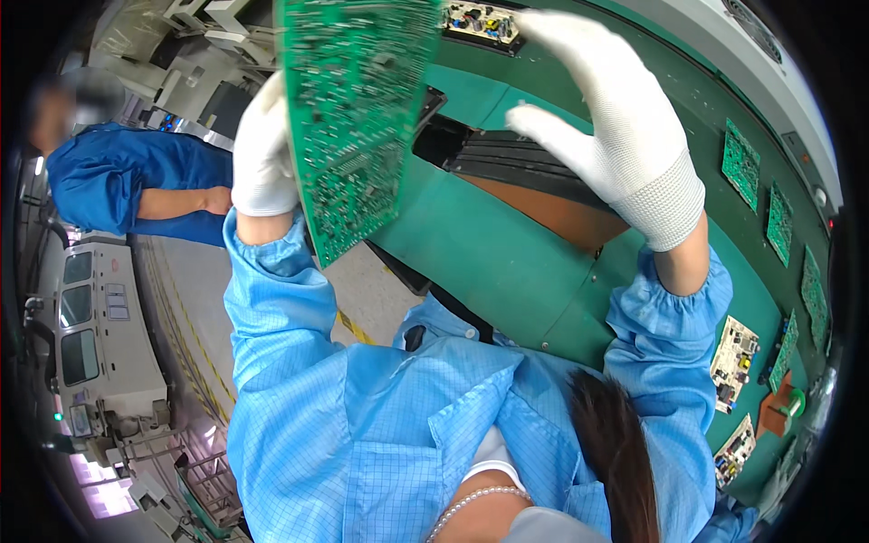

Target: Picking up, inspecting, and organizing printed circuit boards on an assembly line.

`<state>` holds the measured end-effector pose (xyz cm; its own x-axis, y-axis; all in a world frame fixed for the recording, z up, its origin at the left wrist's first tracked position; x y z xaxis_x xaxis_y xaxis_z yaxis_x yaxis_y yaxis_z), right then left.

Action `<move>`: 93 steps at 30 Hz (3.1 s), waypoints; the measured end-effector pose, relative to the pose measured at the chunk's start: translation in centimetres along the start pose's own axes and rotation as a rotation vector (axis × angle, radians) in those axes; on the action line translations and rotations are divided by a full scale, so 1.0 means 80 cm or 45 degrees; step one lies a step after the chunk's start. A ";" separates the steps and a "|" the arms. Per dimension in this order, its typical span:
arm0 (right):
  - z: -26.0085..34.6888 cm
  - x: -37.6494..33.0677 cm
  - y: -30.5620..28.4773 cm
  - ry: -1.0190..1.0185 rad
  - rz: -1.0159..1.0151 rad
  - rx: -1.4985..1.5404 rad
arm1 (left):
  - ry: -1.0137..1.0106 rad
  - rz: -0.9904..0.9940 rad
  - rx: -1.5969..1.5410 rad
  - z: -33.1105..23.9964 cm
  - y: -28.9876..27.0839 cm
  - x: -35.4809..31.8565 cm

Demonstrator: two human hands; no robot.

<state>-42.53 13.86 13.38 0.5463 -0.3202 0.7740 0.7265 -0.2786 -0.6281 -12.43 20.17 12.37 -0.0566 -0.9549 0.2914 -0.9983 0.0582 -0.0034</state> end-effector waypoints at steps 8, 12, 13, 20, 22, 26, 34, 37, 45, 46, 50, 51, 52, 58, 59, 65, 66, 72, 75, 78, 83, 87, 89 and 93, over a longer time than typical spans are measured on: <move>0.001 0.006 -0.011 -0.048 0.125 0.520 | -0.241 0.436 0.161 0.039 0.106 0.025; 0.001 -0.001 -0.014 0.003 0.208 0.371 | -0.124 0.435 0.047 0.027 0.113 0.020; 0.003 0.001 -0.019 0.079 0.162 0.305 | -0.154 0.533 0.159 0.022 0.114 0.015; 0.010 0.008 -0.066 -0.095 -0.279 0.170 | -0.095 0.542 0.962 0.004 0.111 0.013; -0.015 -0.004 -0.090 0.227 -0.280 0.252 | 0.039 0.532 0.926 -0.005 0.110 0.028; -0.045 -0.023 -0.119 0.459 -0.449 0.356 | 0.224 0.688 1.217 -0.007 0.121 0.067; -0.038 -0.019 -0.123 0.527 -0.368 0.361 | 0.100 0.856 0.940 0.035 0.134 0.109; -0.040 -0.021 -0.122 0.513 -0.369 0.350 | 0.070 0.884 0.886 0.035 0.132 0.117; -0.038 -0.017 -0.115 0.561 -0.354 0.421 | 0.303 0.538 1.210 0.037 0.134 0.054; -0.037 -0.016 -0.114 0.558 -0.340 0.413 | 0.438 0.484 1.217 0.041 0.140 0.033; -0.035 -0.014 -0.109 0.569 -0.308 0.381 | 0.732 0.343 1.486 0.050 0.156 -0.036; -0.033 -0.013 -0.108 0.573 -0.297 0.376 | 0.592 0.308 1.405 0.044 0.145 -0.043; -0.031 -0.012 -0.105 0.584 -0.243 0.398 | 0.454 0.125 1.142 0.040 0.133 -0.043; 0.007 0.001 -0.060 0.473 0.131 0.409 | 0.566 -0.575 0.239 -0.033 0.064 -0.048; 0.017 0.004 -0.045 0.421 0.173 0.468 | 0.597 -0.545 0.196 -0.034 0.065 -0.045; 0.041 0.023 -0.004 0.554 0.549 1.038 | 0.510 -0.449 -0.328 0.029 0.068 -0.031; 0.043 0.031 -0.017 0.468 0.493 0.813 | 0.520 -0.463 -0.005 0.038 0.069 -0.029; 0.031 0.076 -0.072 0.180 0.737 0.047 | -0.176 -0.427 -0.460 0.150 0.079 -0.065; 0.027 0.086 -0.058 0.144 0.832 -0.135 | -0.352 -0.394 -0.094 0.186 0.082 -0.098; 0.026 0.089 -0.047 0.110 0.939 -0.087 | -0.247 -0.357 -0.035 0.200 0.081 -0.113; 0.010 0.099 -0.037 0.161 1.238 -0.209 | -0.214 -0.289 0.008 0.205 0.082 -0.114; -0.004 0.108 -0.027 0.257 1.295 -0.205 | -0.200 -0.295 0.004 0.207 0.086 -0.113; -0.005 0.108 -0.027 0.252 1.215 -0.188 | -0.191 -0.299 0.004 0.207 0.085 -0.114; -0.003 0.106 -0.030 0.266 1.185 -0.209 | -0.211 -0.305 -0.002 0.207 0.084 -0.115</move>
<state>-39.73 11.56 21.40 0.7770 -0.6268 -0.0588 -0.0353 0.0499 -0.9981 -18.82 24.56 -6.20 0.1791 -0.9760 0.1238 -0.9835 -0.1744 0.0485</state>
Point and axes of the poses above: each hand's wrist, its own x-axis towards the middle knuckle, its own y-axis out of the palm, z = x × y, the point moved 4 cm from there along x, towards the middle knuckle, and after that the axes turned 5 degrees about z, right-handed, at the moved point
